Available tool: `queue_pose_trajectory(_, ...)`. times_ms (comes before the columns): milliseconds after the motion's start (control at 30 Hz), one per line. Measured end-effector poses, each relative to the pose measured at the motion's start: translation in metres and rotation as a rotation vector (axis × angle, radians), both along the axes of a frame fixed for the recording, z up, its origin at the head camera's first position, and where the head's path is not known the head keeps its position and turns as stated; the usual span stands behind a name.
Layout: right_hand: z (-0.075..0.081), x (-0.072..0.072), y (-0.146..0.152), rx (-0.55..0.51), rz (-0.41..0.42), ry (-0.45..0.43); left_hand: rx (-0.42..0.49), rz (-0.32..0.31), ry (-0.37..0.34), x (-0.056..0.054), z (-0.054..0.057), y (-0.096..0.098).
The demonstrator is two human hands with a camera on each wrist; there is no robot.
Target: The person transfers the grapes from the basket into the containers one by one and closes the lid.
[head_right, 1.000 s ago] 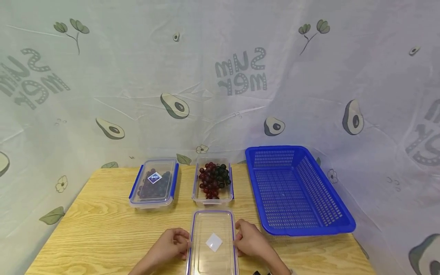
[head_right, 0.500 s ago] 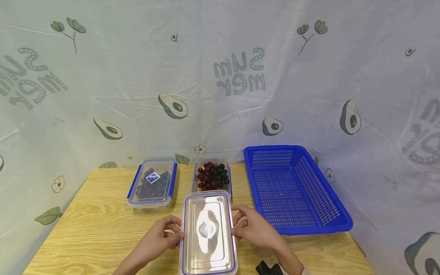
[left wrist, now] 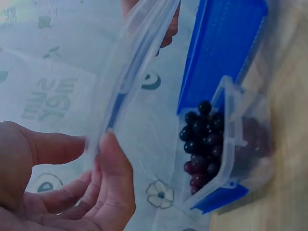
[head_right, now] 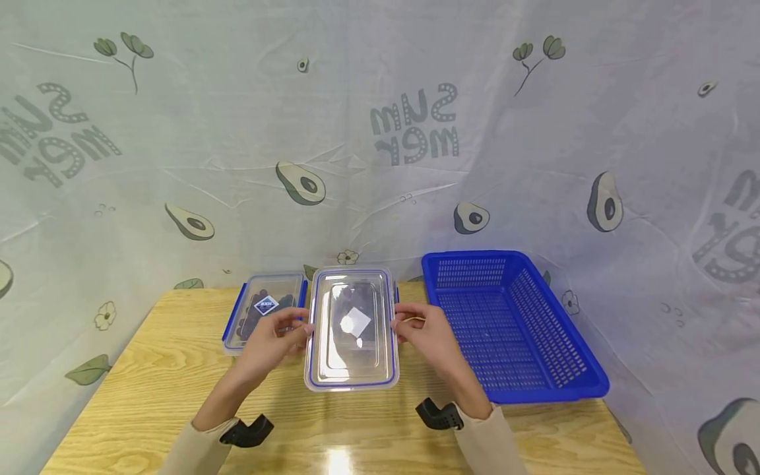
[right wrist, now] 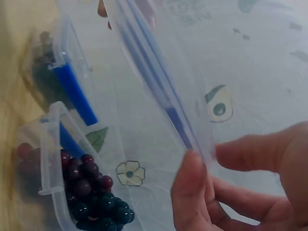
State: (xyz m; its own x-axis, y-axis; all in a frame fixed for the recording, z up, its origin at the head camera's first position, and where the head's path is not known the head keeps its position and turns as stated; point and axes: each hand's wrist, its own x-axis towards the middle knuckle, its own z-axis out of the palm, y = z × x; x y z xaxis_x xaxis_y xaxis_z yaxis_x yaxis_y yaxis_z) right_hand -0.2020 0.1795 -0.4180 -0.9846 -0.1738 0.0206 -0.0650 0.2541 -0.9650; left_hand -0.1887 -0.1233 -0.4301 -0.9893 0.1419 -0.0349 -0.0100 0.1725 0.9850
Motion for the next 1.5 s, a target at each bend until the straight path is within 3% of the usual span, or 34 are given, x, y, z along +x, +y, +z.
queue_pose_trajectory(267, 0.004, -0.032, -0.007, -0.079, -0.167, 0.034, 0.038, 0.072, -0.01, -0.041, 0.008, 0.011)
queue_pose_trajectory(500, 0.004, -0.061, -0.014, -0.192, -0.273, -0.044, 0.042, 0.139, -0.035, -0.07, 0.008, 0.018)
queue_pose_trajectory(867, -0.001, -0.087, -0.017, -0.221, -0.28, -0.121, 0.096, 0.194, -0.093, -0.107, -0.002, 0.026)
queue_pose_trajectory(1033, -0.007, -0.092, -0.017, -0.232, -0.275, -0.137, 0.088, 0.198, -0.11, -0.113, -0.008, 0.027)
queue_pose_trajectory(1500, -0.015, -0.093, -0.015, -0.206, -0.26, -0.156, 0.064, 0.178, -0.096, -0.113, -0.013, 0.029)
